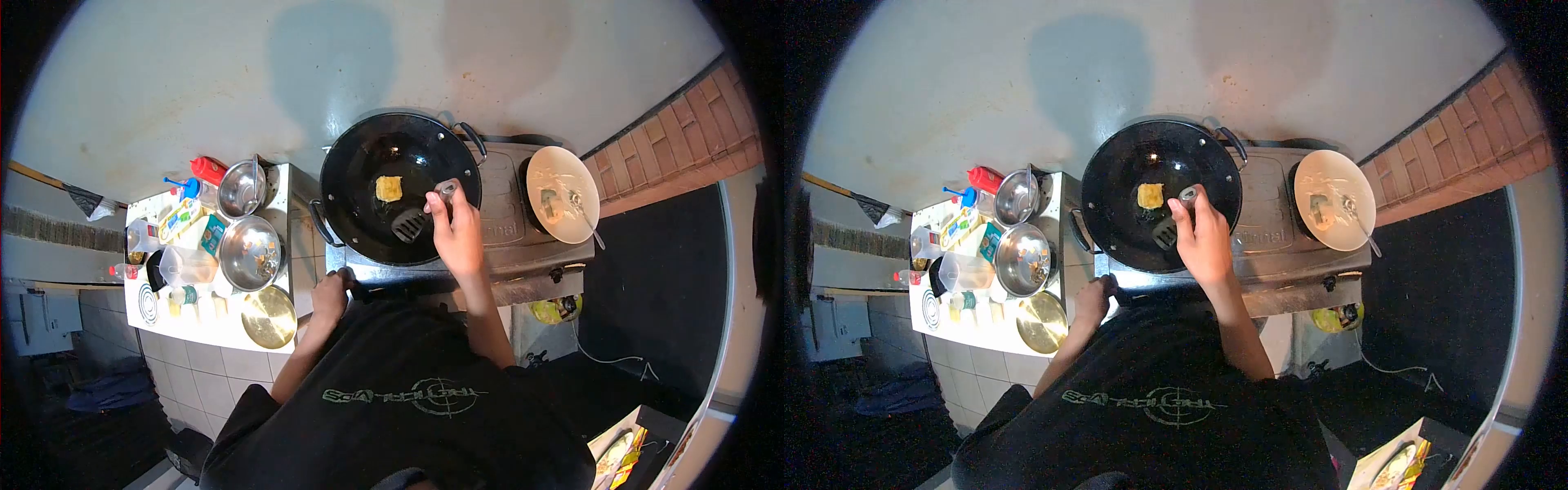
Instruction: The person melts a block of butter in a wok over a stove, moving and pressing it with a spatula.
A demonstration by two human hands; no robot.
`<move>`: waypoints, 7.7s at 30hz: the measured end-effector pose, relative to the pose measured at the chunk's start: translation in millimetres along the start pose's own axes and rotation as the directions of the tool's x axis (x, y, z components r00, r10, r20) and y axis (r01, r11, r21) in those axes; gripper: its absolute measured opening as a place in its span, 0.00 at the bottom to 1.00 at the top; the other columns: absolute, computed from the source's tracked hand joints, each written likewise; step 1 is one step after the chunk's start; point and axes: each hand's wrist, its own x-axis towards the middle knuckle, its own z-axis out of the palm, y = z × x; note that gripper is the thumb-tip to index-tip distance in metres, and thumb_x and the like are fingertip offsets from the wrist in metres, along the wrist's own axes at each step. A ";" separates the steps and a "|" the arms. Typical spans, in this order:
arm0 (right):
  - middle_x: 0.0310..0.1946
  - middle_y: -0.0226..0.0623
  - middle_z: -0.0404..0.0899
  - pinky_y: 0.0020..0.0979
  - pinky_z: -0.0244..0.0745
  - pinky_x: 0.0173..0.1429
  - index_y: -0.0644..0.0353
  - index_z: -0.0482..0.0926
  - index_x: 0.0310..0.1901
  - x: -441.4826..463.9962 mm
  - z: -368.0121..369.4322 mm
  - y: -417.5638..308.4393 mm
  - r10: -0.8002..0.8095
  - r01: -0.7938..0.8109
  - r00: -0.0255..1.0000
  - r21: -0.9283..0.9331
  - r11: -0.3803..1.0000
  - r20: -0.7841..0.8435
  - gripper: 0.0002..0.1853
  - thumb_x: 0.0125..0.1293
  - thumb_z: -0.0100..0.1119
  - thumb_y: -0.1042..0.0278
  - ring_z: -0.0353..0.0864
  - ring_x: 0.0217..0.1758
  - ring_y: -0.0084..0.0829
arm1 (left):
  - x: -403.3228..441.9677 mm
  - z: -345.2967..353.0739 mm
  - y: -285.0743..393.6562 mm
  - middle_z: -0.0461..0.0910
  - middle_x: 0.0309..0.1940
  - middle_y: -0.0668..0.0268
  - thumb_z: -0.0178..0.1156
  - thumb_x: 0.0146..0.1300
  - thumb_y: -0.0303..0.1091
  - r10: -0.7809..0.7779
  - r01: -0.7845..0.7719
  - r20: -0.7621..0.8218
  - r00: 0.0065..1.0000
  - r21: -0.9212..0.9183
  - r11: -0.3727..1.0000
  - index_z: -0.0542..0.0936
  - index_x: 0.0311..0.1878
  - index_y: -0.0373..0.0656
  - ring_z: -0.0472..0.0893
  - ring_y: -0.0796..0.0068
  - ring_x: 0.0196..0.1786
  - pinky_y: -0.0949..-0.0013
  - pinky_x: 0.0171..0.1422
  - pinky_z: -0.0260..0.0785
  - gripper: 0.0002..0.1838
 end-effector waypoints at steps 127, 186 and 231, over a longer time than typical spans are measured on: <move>0.32 0.50 0.79 0.48 0.72 0.39 0.62 0.69 0.43 1.2 2.6 4.8 -0.006 0.004 0.999 -0.074 0.997 -0.035 0.12 0.72 0.51 0.60 0.79 0.38 0.58 | 0.6 -12.0 5.9 0.81 0.34 0.54 0.57 0.63 0.35 -0.024 0.021 0.079 0.997 0.038 0.999 0.77 0.41 0.45 0.83 0.50 0.39 0.50 0.40 0.74 0.07; 0.28 0.49 0.78 0.43 0.72 0.38 0.63 0.69 0.41 5.7 -1.2 4.6 -0.039 0.041 0.998 0.048 0.998 -0.049 0.11 0.72 0.52 0.62 0.79 0.35 0.56 | 0.5 -13.5 8.7 0.81 0.35 0.55 0.58 0.62 0.36 -0.045 0.041 0.059 0.997 0.055 0.998 0.78 0.41 0.47 0.83 0.51 0.38 0.51 0.39 0.75 0.07; 0.28 0.49 0.77 0.40 0.72 0.36 0.64 0.69 0.40 12.7 -8.7 -2.0 -0.059 0.060 0.998 0.033 0.998 -0.024 0.11 0.72 0.52 0.63 0.80 0.34 0.54 | 0.3 -3.2 3.5 0.82 0.35 0.56 0.59 0.62 0.38 -0.078 0.074 0.072 0.994 0.054 0.996 0.78 0.43 0.47 0.84 0.53 0.39 0.52 0.40 0.76 0.09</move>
